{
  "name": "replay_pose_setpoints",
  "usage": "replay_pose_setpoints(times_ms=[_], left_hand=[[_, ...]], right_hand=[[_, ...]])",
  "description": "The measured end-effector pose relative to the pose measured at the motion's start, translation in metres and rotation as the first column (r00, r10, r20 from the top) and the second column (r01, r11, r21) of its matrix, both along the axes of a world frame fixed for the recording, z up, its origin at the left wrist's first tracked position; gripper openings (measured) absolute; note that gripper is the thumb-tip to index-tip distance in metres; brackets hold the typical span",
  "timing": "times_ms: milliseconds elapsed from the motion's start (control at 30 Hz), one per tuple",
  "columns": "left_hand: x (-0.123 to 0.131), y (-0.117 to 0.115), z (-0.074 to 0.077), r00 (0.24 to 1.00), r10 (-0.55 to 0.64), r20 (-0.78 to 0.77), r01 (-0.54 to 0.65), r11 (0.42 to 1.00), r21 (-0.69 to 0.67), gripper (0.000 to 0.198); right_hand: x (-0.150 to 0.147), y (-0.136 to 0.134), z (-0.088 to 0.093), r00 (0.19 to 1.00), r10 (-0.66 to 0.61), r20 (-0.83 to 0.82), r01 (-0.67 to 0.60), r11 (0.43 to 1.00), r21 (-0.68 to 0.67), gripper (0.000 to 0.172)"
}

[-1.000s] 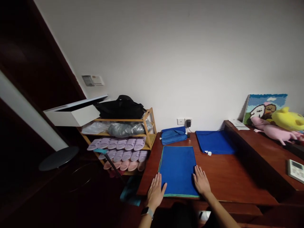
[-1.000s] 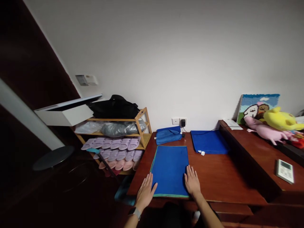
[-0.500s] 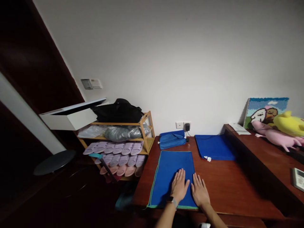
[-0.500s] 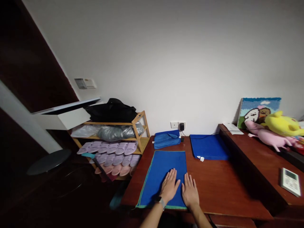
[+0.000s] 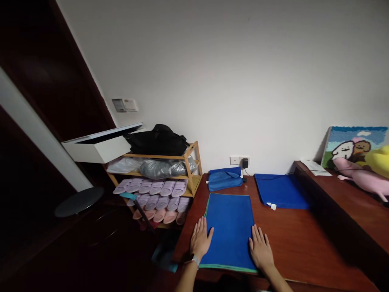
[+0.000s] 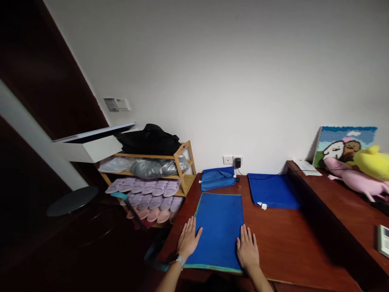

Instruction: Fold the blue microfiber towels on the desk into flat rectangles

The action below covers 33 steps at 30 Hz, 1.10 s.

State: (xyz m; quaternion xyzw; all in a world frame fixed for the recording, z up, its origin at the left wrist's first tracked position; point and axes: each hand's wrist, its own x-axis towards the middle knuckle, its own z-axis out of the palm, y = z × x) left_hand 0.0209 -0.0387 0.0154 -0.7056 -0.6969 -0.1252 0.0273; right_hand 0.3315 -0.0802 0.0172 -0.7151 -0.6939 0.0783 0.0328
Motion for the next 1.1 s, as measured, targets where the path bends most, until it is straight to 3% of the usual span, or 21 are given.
replay_pose_setpoints(times_ms=[200,333,467,567,667,767,833,900,1000,1100], left_hand=[[0.005,0.0,-0.002,1.0,-0.006,0.011,0.005,1.0,0.02,0.076],[0.001,0.001,-0.004,1.0,-0.01,0.01,0.01,1.0,0.008,0.075],[-0.01,0.001,-0.012,1.0,-0.008,-0.023,0.008,1.0,0.013,0.072],[-0.006,0.007,-0.007,0.999,0.016,-0.04,-0.014,0.998,0.063,0.071],[0.03,0.02,0.007,0.999,-0.052,-0.011,0.053,0.992,0.111,0.067],[0.094,0.039,0.017,0.96,-0.276,0.038,0.274,0.96,0.065,0.064],[0.131,0.051,0.017,0.925,-0.373,0.073,0.371,0.928,0.035,0.064],[0.15,0.061,0.012,0.915,-0.391,0.1,0.393,0.92,0.0,0.065],[0.131,0.072,0.005,0.945,-0.311,0.099,0.317,0.947,-0.045,0.069],[0.074,0.078,0.004,0.987,-0.147,0.067,0.151,0.986,-0.065,0.072]], right_hand=[[-0.007,0.034,0.015,1.0,-0.005,-0.031,0.007,0.999,0.053,0.069],[-0.01,0.065,0.026,0.997,0.017,-0.069,-0.017,1.0,0.013,0.069],[-0.009,0.078,0.013,0.996,0.016,-0.088,-0.015,1.0,0.02,0.071],[-0.009,0.078,0.002,0.994,0.014,-0.111,-0.009,0.999,0.047,0.07],[-0.008,0.078,0.001,0.993,0.009,-0.12,-0.004,0.999,0.046,0.07],[-0.007,0.078,0.005,0.993,0.019,-0.113,-0.015,0.999,0.036,0.07],[-0.006,0.077,0.006,0.993,0.032,-0.113,-0.028,0.999,0.037,0.07],[-0.005,0.077,0.006,0.993,0.041,-0.107,-0.037,0.999,0.038,0.07],[-0.005,0.078,0.005,0.995,0.032,-0.1,-0.029,0.999,0.03,0.07],[-0.006,0.079,0.005,0.994,0.025,-0.11,-0.023,0.999,0.023,0.07]])
